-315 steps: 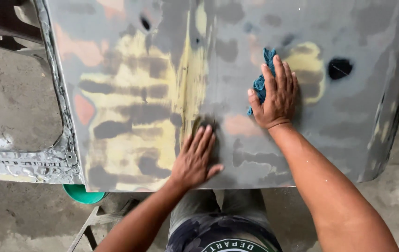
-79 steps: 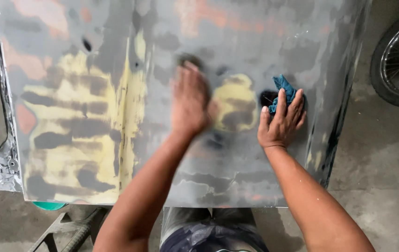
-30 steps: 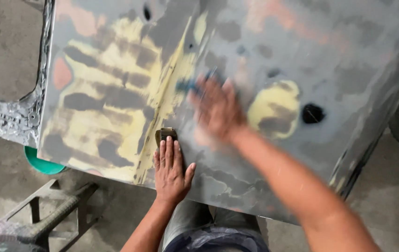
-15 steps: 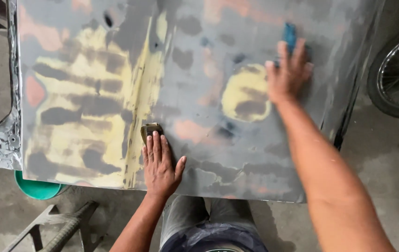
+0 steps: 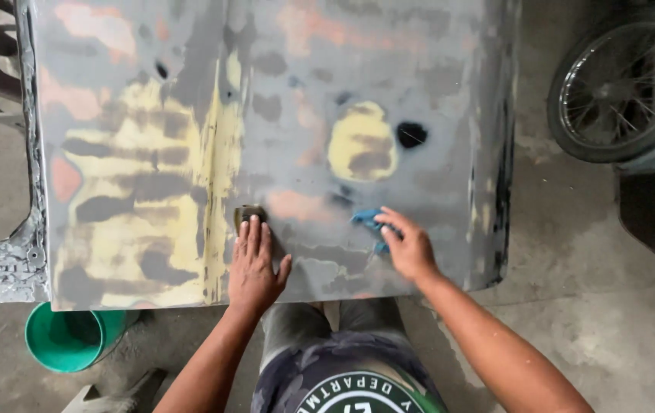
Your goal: Sanding a car body panel with a sanding block and wiping it with a cloth.
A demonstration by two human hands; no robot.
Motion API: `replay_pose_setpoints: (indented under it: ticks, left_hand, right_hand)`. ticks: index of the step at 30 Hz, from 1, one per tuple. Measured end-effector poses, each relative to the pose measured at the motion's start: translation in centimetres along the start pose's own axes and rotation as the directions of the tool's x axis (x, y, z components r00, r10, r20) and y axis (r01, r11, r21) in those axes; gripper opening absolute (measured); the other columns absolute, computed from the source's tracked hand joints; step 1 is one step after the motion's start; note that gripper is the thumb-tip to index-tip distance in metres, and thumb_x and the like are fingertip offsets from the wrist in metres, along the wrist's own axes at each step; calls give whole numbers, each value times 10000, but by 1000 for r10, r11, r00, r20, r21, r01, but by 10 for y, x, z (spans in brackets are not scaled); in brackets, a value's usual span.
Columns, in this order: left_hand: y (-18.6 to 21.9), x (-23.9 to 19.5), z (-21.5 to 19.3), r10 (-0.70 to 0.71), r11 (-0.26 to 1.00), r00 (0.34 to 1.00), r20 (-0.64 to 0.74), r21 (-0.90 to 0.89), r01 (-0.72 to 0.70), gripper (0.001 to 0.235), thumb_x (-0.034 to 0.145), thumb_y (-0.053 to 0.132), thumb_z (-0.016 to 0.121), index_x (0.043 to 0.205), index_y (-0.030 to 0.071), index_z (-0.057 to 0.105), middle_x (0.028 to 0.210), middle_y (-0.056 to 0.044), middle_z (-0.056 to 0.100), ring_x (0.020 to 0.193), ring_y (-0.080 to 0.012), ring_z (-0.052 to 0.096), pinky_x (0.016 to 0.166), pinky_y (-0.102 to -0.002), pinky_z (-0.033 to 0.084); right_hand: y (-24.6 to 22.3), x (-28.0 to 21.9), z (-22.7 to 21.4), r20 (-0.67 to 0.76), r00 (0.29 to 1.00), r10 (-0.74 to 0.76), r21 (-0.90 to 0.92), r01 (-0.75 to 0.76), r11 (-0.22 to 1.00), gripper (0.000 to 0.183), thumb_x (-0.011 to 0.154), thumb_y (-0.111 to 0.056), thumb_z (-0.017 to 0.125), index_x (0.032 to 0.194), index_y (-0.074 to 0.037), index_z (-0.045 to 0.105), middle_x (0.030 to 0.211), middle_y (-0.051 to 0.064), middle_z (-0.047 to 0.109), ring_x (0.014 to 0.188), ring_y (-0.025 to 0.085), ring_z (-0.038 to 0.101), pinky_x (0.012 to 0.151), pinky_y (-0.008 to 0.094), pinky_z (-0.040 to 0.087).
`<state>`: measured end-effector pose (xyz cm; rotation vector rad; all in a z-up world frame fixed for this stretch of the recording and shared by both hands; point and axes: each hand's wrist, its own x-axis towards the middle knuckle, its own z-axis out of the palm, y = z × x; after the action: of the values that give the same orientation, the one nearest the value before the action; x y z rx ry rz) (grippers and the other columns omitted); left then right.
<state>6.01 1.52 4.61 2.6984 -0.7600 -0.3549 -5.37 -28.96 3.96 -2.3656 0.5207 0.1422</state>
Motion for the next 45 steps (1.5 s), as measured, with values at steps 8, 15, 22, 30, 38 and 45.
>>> replay_pose_setpoints:
  ticks: [8, 15, 22, 30, 38, 45]
  left_hand:
    - [19, -11, -3, 132, 991, 983, 129, -38, -128, 814, 828, 351, 716, 1483, -20, 407, 1628, -216, 270, 1519, -385, 238, 1201, -484, 258]
    - [4, -12, -2, 233, 972, 965, 121, -63, -227, 823, 827, 335, 737, 1496, -18, 413, 1623, -217, 286, 1512, -392, 262, 1215, -474, 262]
    - [11, -11, -7, 177, 984, 968, 176, -52, -170, 835, 804, 319, 748, 1499, 1, 411, 1630, -207, 274, 1507, -381, 257, 1199, -478, 257]
    - [11, -14, -6, 158, 987, 972, 172, -69, -148, 860, 794, 308, 756, 1518, 25, 389, 1642, -178, 275, 1522, -361, 244, 1210, -478, 251]
    - [15, -12, -9, 138, 989, 972, 191, -69, -127, 884, 781, 314, 763, 1518, 20, 374, 1641, -175, 248, 1525, -362, 214, 1210, -488, 239]
    - [18, -12, -7, 113, 993, 973, 202, -39, -108, 870, 790, 318, 748, 1517, 21, 374, 1647, -173, 234, 1525, -361, 211, 1206, -496, 241]
  right_hand:
    - [-40, 11, -48, 214, 973, 86, 949, -228, 219, 562, 811, 82, 563, 1346, -91, 544, 1248, 58, 625, 1092, 193, 627, 908, 355, 542]
    - [-7, 20, -16, -219, 918, 331, 299, -260, 918, 370, 924, -54, 611, 1287, -120, 592, 1342, 63, 676, 1132, 179, 668, 928, 356, 552]
    - [-65, 26, 5, -218, 918, -332, -53, 328, 943, 387, 840, -77, 731, 1224, -61, 696, 1274, 149, 677, 1116, 356, 637, 933, 428, 524]
    - [-93, 35, -11, -342, 870, -356, -40, 364, 930, 177, 806, -110, 753, 951, -122, 651, 1042, 84, 702, 990, 324, 668, 865, 424, 541]
    - [-169, 39, -87, -104, 977, -187, 370, 212, 905, 177, 1027, -125, 631, 1121, -48, 502, 870, 87, 693, 739, 152, 654, 679, 294, 519]
    - [-173, 46, -97, -66, 996, -65, 839, 91, 536, 278, 954, -33, 652, 1190, -101, 523, 1015, -28, 689, 737, 36, 551, 528, 235, 422]
